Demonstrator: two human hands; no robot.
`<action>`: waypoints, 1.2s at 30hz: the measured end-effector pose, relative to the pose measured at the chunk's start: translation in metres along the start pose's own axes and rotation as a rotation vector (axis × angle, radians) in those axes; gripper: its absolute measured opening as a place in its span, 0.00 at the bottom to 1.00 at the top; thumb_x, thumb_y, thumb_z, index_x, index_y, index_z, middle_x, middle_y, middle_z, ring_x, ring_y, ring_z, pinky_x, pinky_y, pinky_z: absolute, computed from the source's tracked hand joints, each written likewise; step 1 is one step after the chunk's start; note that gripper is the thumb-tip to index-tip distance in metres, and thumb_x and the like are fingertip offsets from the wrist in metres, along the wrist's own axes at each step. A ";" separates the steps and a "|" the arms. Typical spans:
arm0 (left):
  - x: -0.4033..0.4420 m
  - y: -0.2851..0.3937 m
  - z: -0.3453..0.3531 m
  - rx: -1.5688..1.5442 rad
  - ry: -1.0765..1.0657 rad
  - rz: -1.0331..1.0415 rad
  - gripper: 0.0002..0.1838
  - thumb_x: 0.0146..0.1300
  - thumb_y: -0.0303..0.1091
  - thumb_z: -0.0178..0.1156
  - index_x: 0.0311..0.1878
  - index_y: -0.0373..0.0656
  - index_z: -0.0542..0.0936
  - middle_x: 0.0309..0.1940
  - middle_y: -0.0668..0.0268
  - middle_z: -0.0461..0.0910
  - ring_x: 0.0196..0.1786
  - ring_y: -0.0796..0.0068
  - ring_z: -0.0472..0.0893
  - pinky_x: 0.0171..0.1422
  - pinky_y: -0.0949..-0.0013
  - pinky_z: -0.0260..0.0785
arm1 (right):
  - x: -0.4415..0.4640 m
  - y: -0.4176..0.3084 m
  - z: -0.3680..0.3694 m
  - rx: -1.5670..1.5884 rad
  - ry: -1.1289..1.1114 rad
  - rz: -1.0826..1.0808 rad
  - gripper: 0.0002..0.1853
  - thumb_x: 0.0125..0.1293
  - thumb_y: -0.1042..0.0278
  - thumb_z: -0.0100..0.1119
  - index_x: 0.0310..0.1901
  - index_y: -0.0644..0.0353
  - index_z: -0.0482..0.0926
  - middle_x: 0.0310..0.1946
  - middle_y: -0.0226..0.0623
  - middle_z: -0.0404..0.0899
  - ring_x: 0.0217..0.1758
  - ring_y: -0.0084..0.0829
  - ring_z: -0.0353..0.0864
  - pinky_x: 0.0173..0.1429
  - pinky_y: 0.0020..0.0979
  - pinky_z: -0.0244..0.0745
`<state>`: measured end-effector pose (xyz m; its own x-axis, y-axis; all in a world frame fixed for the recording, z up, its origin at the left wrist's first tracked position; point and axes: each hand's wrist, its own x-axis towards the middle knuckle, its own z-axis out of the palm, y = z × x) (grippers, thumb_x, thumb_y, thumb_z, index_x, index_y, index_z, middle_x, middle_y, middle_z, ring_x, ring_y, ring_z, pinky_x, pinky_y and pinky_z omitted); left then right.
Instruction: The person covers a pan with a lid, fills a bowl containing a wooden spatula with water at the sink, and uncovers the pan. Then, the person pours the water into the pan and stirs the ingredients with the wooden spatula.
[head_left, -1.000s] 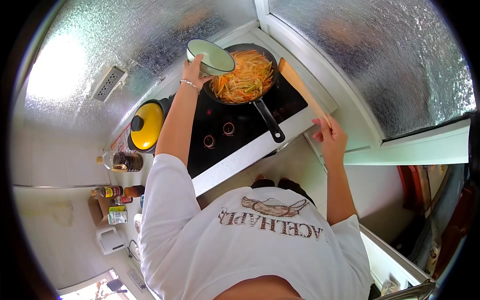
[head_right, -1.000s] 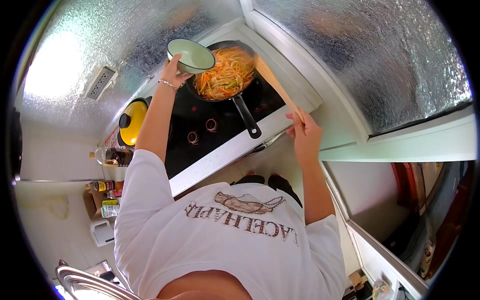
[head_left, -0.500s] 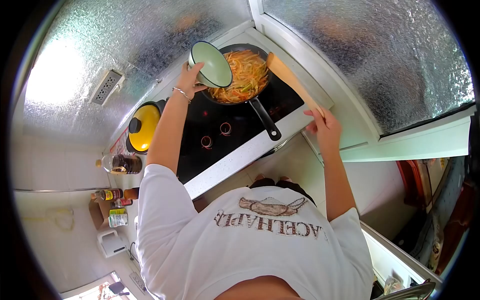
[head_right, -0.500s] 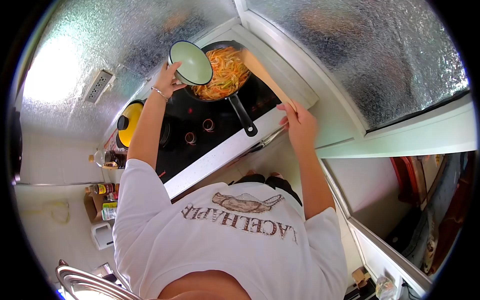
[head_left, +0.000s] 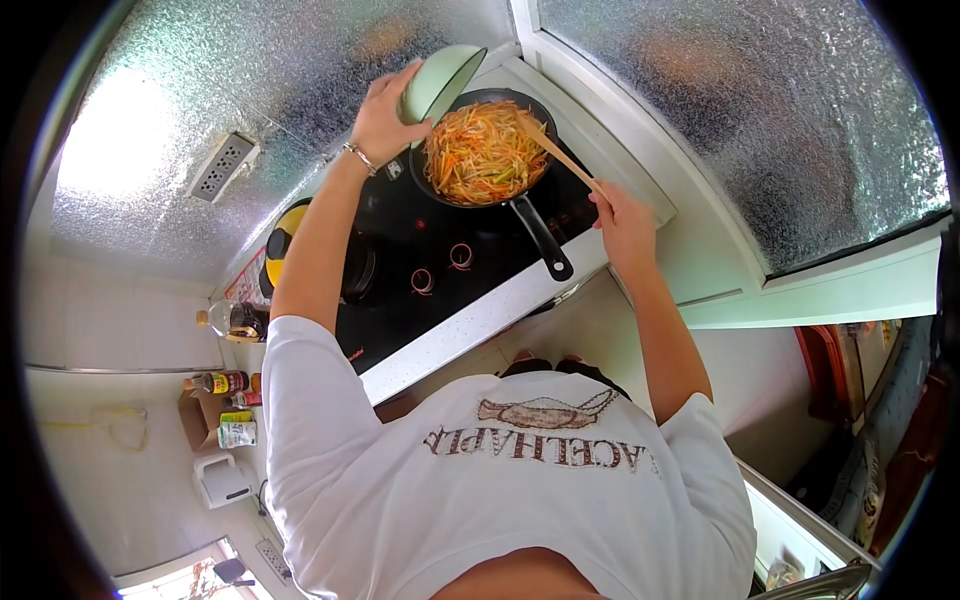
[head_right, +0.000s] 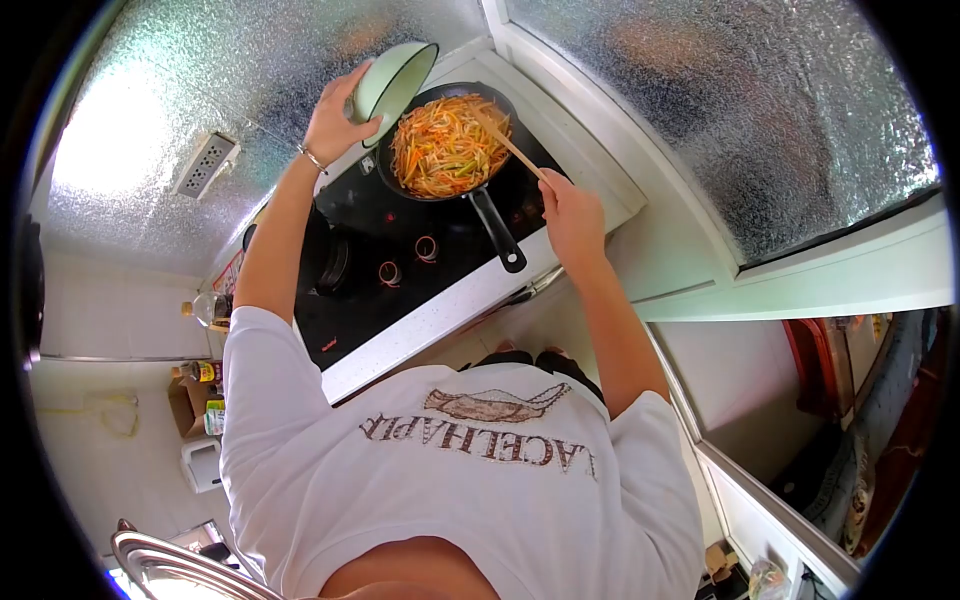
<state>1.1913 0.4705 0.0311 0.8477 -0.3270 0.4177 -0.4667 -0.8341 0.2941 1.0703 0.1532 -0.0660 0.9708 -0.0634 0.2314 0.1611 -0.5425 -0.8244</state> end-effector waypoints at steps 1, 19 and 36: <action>0.003 0.003 -0.005 0.021 0.057 0.047 0.41 0.42 0.38 0.68 0.64 0.54 0.64 0.55 0.54 0.68 0.56 0.58 0.70 0.55 0.66 0.70 | -0.001 0.005 0.003 -0.087 0.037 -0.058 0.11 0.65 0.66 0.51 0.46 0.57 0.77 0.26 0.37 0.80 0.21 0.31 0.76 0.27 0.29 0.70; -0.015 0.030 0.013 0.214 -0.098 0.098 0.49 0.34 0.35 0.71 0.65 0.70 0.60 0.64 0.59 0.57 0.64 0.55 0.63 0.61 0.60 0.67 | -0.012 0.015 0.023 -0.542 0.055 -0.634 0.18 0.53 0.73 0.53 0.48 0.57 0.72 0.35 0.30 0.77 0.29 0.31 0.77 0.28 0.31 0.71; -0.025 0.003 0.039 -0.902 0.319 -0.608 0.34 0.52 0.38 0.63 0.64 0.54 0.64 0.46 0.60 0.74 0.53 0.63 0.73 0.50 0.58 0.72 | -0.010 0.013 0.017 -0.284 0.056 -0.423 0.15 0.58 0.70 0.54 0.49 0.55 0.75 0.32 0.36 0.79 0.26 0.33 0.78 0.26 0.32 0.71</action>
<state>1.1787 0.4582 -0.0120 0.9532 0.2591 0.1556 -0.1198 -0.1487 0.9816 1.0654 0.1609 -0.0876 0.8188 0.1707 0.5481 0.4757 -0.7362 -0.4814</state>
